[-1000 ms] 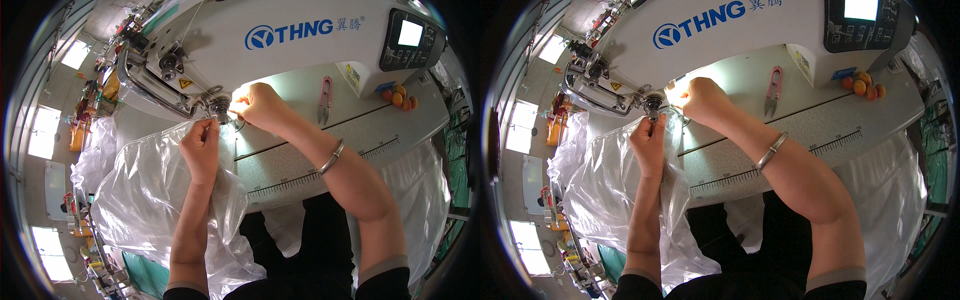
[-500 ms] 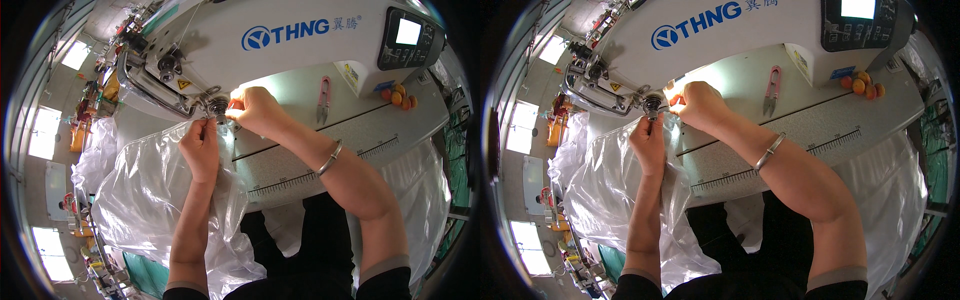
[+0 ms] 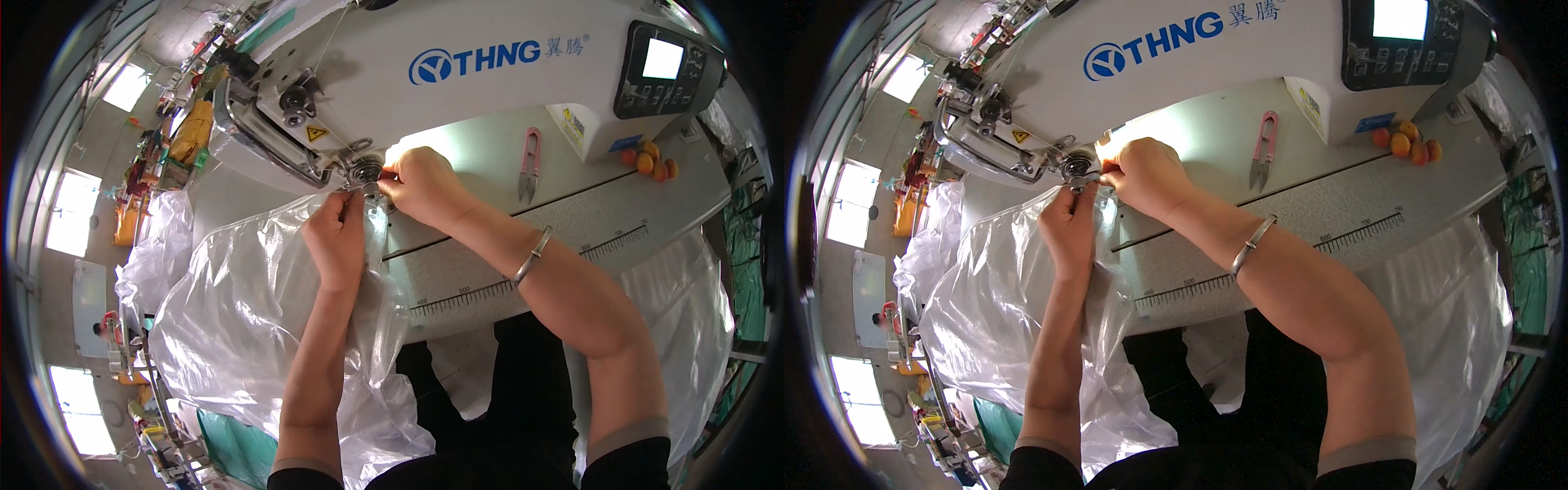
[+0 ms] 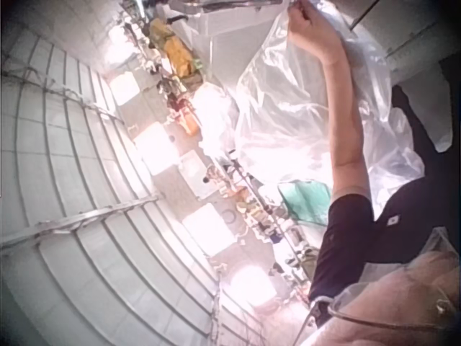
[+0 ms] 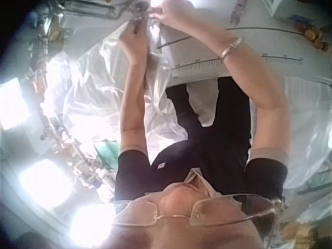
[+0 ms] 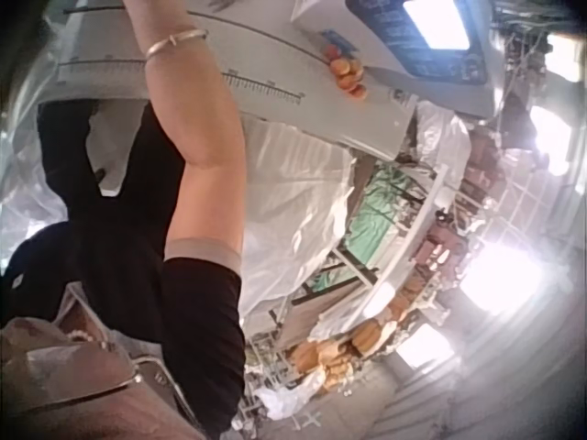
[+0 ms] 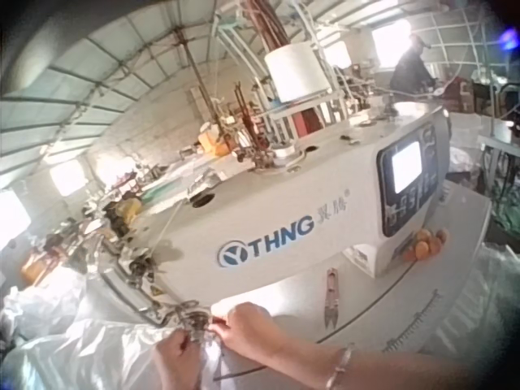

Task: The person aligns and sews large white plastic sheets using an industrial sewing machine. They repeatedly fold edges, guide the material under the needle, and adjust the fabric to maintain alignment. The person also threads the machine and trims excess material during the process.

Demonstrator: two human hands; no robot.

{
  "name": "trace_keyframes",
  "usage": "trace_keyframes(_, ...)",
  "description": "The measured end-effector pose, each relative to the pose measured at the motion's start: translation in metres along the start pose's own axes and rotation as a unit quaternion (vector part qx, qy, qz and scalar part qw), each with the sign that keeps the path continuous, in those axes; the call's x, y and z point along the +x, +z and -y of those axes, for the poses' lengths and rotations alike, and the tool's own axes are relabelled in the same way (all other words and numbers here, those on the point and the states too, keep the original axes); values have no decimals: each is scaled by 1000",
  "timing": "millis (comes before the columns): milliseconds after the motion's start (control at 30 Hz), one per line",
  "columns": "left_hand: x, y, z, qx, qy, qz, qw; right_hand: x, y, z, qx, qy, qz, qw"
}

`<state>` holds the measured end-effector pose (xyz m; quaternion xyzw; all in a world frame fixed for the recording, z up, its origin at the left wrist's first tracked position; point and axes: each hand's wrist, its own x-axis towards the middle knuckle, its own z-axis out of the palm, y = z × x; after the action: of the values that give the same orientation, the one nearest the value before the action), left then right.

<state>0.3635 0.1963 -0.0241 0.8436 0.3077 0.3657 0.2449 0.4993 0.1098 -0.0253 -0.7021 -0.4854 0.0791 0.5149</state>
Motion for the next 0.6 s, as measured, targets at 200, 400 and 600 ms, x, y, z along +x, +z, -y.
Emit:
trace_keyframes(200,-1,-1,-9,10,-6,1,1000,-2,3,-1,-70,-18,7,997)
trace_keyframes(400,0,4,1,7,40,-11,999,-5,4,1,-107,-21,-17,994)
trace_keyframes(600,1,4,2,-5,39,-15,999,-6,2,4,-130,-56,-30,989)
